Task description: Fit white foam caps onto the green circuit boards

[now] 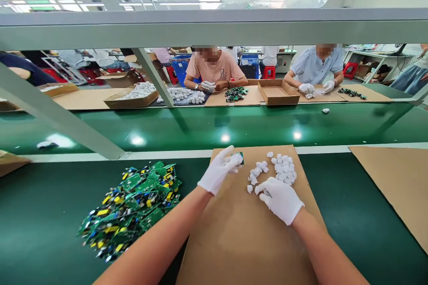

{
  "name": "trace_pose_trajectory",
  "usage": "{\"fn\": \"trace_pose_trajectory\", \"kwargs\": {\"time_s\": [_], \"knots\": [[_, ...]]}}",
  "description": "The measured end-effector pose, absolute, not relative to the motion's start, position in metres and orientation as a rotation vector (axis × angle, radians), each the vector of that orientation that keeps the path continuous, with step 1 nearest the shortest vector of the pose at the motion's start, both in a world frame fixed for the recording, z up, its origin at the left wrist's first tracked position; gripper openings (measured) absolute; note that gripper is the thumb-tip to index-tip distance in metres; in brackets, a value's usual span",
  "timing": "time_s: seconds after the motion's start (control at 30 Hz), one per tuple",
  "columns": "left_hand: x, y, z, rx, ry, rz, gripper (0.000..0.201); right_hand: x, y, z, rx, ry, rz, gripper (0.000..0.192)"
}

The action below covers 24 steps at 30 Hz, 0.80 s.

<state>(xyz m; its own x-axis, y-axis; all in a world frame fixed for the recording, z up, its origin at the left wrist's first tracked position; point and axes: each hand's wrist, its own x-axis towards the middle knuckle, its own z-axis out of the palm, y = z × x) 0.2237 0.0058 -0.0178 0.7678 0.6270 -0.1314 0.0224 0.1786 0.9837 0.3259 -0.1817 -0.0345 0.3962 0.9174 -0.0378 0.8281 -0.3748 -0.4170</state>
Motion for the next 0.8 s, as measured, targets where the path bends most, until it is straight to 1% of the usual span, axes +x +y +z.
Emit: {"fn": "trace_pose_trajectory", "kwargs": {"time_s": [0.1, 0.17, 0.3, 0.4, 0.47, 0.57, 0.67, 0.77, 0.8], "knots": [[0.257, 0.039, -0.022, 1.762, 0.711, 0.467, 0.072, 0.319, -0.174, -0.034, -2.244, -1.544, 0.365, 0.027], [0.276, 0.06, -0.031, 1.9, 0.791, 0.462, 0.067, 0.317, -0.17, -0.035, -2.249, -1.596, 0.402, 0.031], [0.294, 0.095, -0.048, 2.09, 0.973, 0.42, 0.055, 0.322, -0.171, -0.039, -2.358, -1.544, 0.427, 0.013], [0.293, 0.108, -0.056, 2.229, 1.052, 0.374, 0.048, 0.326, -0.174, -0.041, -2.34, -1.6, 0.416, 0.025], [0.288, 0.111, -0.056, 2.308, 1.057, 0.346, 0.052, 0.326, -0.174, -0.041, -2.335, -1.644, 0.412, 0.028], [0.27, 0.109, -0.049, 2.426, 0.999, 0.276, 0.055, 0.325, -0.171, -0.041, -2.353, -1.622, 0.416, 0.016], [0.235, 0.111, -0.035, 2.547, 0.9, 0.127, 0.05, 0.326, -0.17, -0.042, -2.291, -1.58, 0.436, 0.019], [0.188, 0.121, -0.021, 2.672, 0.883, -0.013, 0.048, 0.328, -0.171, -0.044, -2.239, -1.517, 0.396, 0.013], [0.172, 0.126, -0.017, 2.713, 0.902, -0.049, 0.048, 0.328, -0.172, -0.044, -2.25, -1.514, 0.366, 0.019]]}}
